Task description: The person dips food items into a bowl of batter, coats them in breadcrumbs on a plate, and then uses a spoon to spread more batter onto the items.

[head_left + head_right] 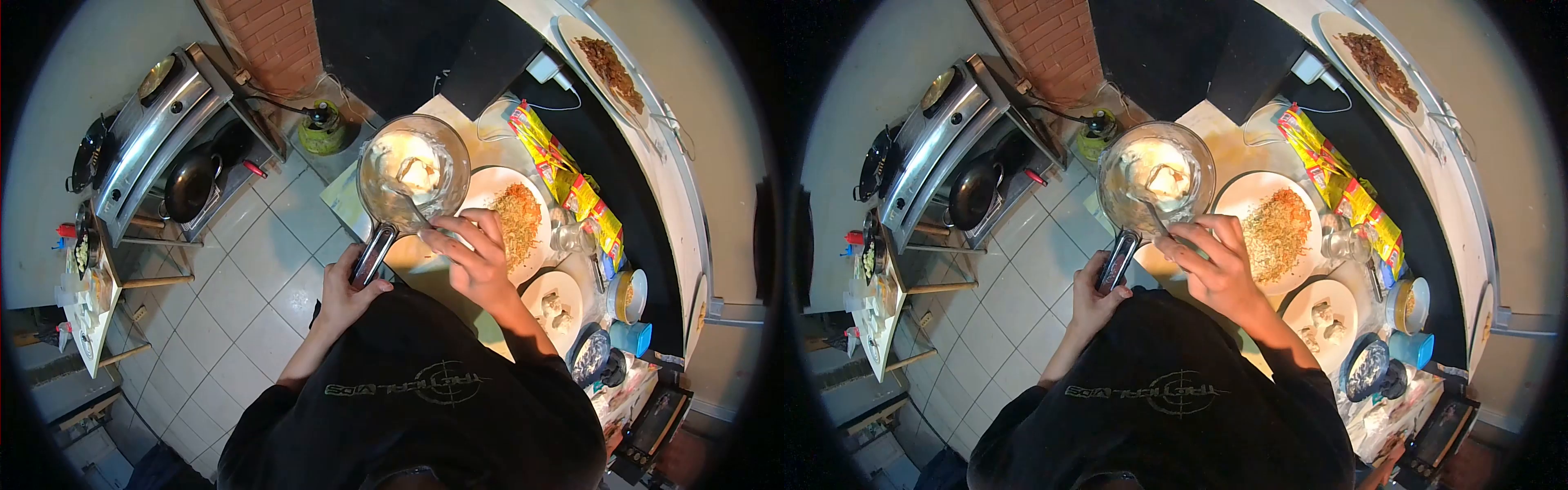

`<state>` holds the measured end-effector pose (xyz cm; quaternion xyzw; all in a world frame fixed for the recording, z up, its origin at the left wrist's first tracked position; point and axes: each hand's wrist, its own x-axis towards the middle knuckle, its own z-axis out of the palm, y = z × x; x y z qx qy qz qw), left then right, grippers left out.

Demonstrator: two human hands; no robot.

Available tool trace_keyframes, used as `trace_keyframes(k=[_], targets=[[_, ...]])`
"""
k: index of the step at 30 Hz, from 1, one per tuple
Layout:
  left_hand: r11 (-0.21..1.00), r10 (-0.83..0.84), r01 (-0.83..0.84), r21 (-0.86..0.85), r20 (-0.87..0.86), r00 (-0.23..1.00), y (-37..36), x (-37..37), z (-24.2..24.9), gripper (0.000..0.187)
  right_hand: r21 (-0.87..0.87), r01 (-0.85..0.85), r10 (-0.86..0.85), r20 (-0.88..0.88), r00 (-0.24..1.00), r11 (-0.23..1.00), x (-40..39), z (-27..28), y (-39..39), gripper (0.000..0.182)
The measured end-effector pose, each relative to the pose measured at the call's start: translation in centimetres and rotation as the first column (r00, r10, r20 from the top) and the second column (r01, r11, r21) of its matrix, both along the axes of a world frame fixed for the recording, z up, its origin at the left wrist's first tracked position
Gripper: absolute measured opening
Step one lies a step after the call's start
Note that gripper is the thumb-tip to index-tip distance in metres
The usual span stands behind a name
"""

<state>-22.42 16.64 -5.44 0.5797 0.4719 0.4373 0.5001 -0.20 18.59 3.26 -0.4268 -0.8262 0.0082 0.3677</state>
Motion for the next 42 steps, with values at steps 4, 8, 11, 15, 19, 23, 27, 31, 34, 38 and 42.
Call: trace_keyframes(k=[4,8,11,15,19,23,27,31,34,38,42], targets=[[1.0,-0.013,0.013,0.002,-0.033,0.999,-0.2,-0.3,-0.1,0.065,0.034,-0.013,0.012,0.008,1.0,0.999,-0.5,-1.5,0.6,0.035],[1.0,0.008,-0.008,-0.007,-0.003,1.0,-0.2,-0.3,-0.4,0.067,-0.068,-0.061,0.062,0.016,0.998,0.996,0.7,0.1,-0.3,0.033],[1.0,-0.006,0.006,-0.001,-0.017,1.0,-0.3,-0.4,-0.9,0.066,-0.06,0.004,-0.005,-0.016,1.0,0.998,0.9,1.1,-0.8,0.028],[1.0,0.011,-0.011,0.011,0.005,1.0,-0.2,0.0,0.4,0.065,0.004,0.116,-0.116,0.038,0.992,0.993,0.4,0.5,-0.5,0.019],[0.998,-0.055,0.059,0.031,-0.129,0.99,-0.2,0.1,0.5,0.062,0.002,0.166,-0.165,-0.042,0.985,0.986,-1.5,-1.4,-0.4,0.017],[0.996,-0.083,0.086,0.023,-0.102,0.991,-0.1,0.0,0.2,0.059,-0.015,0.168,-0.168,-0.157,0.973,0.986,-2.2,-1.5,-0.6,0.014],[0.997,-0.048,0.05,0.059,-0.043,0.998,0.0,0.1,0.4,0.059,0.001,0.161,-0.155,-0.247,0.957,0.987,-1.6,0.0,-0.5,0.01],[0.997,-0.07,0.07,0.026,-0.032,0.997,0.0,0.1,0.0,0.058,0.01,0.037,-0.035,-0.156,0.987,0.999,-1.3,-0.3,0.3,0.014],[0.997,-0.076,0.076,0.014,-0.03,0.997,0.1,-0.3,0.1,0.058,0.084,0.023,-0.015,-0.095,0.995,0.996,-0.9,0.4,0.6,0.016],[0.998,-0.058,0.058,0.013,-0.028,0.998,-0.1,-0.1,0.4,0.059,0.17,0.082,-0.064,-0.112,0.992,0.982,1.0,2.9,1.4,0.015],[0.998,-0.059,0.061,0.029,-0.071,0.996,0.0,-0.6,0.3,0.061,0.177,0.128,-0.129,-0.006,0.992,0.976,2.1,2.7,3.2,0.019]])
